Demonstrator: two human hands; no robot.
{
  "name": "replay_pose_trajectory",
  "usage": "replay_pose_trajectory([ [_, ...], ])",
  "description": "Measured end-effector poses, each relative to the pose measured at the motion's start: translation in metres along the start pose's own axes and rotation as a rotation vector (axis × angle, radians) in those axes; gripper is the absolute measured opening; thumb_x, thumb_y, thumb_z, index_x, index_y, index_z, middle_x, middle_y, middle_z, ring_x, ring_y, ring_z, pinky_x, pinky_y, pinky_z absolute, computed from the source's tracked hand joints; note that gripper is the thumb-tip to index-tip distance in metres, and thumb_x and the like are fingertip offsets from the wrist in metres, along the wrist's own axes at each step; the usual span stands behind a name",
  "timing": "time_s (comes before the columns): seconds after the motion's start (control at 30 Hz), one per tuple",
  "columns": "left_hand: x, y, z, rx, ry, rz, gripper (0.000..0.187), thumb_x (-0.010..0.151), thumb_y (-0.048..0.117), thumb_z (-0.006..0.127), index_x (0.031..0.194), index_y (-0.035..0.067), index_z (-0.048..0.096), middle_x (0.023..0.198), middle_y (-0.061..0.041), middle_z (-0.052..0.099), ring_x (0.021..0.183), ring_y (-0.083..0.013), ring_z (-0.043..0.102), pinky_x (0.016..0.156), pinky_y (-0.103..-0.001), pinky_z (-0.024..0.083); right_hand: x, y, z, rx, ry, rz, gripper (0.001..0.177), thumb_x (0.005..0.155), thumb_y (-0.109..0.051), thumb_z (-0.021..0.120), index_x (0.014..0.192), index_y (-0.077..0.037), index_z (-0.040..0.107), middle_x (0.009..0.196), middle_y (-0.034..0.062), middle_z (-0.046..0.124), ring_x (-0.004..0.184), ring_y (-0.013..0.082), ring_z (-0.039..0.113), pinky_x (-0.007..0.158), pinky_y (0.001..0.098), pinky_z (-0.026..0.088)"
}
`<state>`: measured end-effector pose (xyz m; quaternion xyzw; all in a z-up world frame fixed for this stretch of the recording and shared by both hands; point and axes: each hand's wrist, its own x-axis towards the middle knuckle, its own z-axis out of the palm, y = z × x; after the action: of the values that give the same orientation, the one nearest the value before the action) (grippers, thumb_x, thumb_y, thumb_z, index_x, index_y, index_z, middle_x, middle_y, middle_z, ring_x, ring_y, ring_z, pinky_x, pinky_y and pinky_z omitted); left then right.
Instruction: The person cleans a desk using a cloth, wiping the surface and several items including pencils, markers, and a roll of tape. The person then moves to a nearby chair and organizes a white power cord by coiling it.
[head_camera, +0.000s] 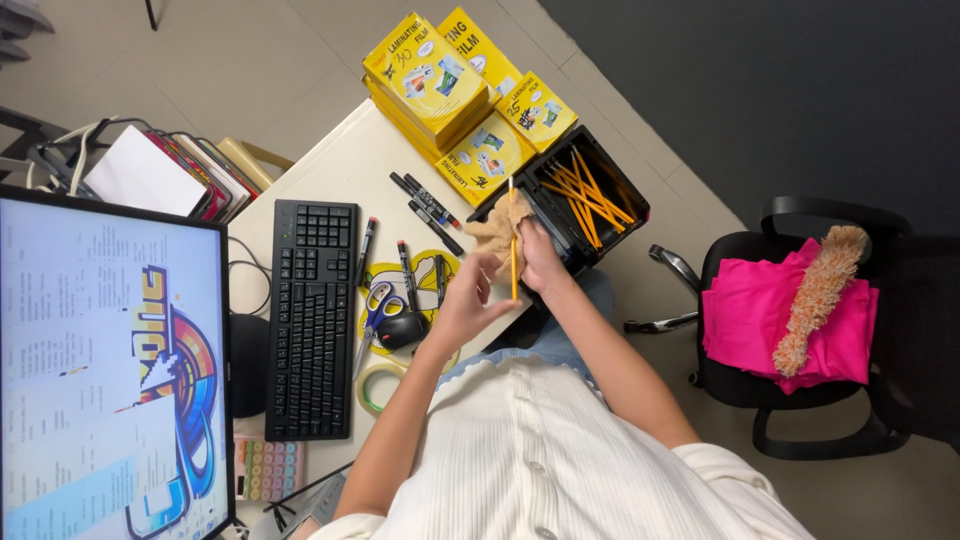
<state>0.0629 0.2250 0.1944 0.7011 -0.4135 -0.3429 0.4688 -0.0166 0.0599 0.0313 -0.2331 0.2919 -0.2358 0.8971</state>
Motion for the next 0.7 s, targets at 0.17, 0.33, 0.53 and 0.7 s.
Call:
replay_pose_trajectory([
  [0.17, 0.035, -0.038, 0.02, -0.063, 0.176, -0.041, 0.066, 0.068, 0.02, 0.096, 0.116, 0.004, 0.054, 0.092, -0.001, 0.048, 0.073, -0.008, 0.045, 0.062, -0.023, 0.045, -0.028, 0.001, 0.01, -0.08, -0.005, 0.036, 0.035, 0.11, -0.024, 0.045, 0.138, -0.005, 0.053, 0.13, 0.0087, 0.064, 0.118, 0.0192, 0.065, 0.1, 0.0351, 0.055],
  [0.33, 0.072, -0.025, 0.013, -0.12, 0.011, 0.085, 0.077, 0.066, 0.02, 0.097, 0.123, 0.003, 0.049, 0.1, 0.0, 0.049, 0.078, -0.0063, 0.048, 0.065, -0.02, 0.046, -0.04, -0.012, -0.005, -0.17, 0.012, -0.015, 0.036, 0.106, -0.015, 0.045, 0.138, -0.003, 0.053, 0.131, 0.0083, 0.064, 0.118, 0.0179, 0.064, 0.099, 0.0342, 0.054],
  [0.53, 0.137, -0.061, 0.045, -0.324, -0.022, -0.344, 0.027, 0.101, 0.031, 0.063, 0.108, 0.005, 0.063, 0.073, 0.0, 0.052, 0.059, -0.0075, 0.049, 0.052, -0.026, 0.047, -0.045, 0.002, -0.037, -0.459, 0.069, -0.145, 0.037, 0.106, -0.014, 0.047, 0.138, 0.0, 0.057, 0.129, 0.007, 0.064, 0.114, 0.014, 0.062, 0.099, 0.031, 0.051],
  [0.7, 0.192, -0.116, 0.102, -0.438, 0.139, -0.201, 0.032, 0.109, 0.031, 0.056, 0.095, 0.002, 0.06, 0.07, -0.006, 0.06, 0.056, -0.0114, 0.059, 0.053, -0.027, 0.05, -0.04, -0.032, -0.061, -0.302, 0.176, -0.147, 0.036, 0.109, -0.022, 0.041, 0.127, 0.002, 0.062, 0.12, 0.007, 0.069, 0.106, 0.0153, 0.067, 0.092, 0.0312, 0.056],
])
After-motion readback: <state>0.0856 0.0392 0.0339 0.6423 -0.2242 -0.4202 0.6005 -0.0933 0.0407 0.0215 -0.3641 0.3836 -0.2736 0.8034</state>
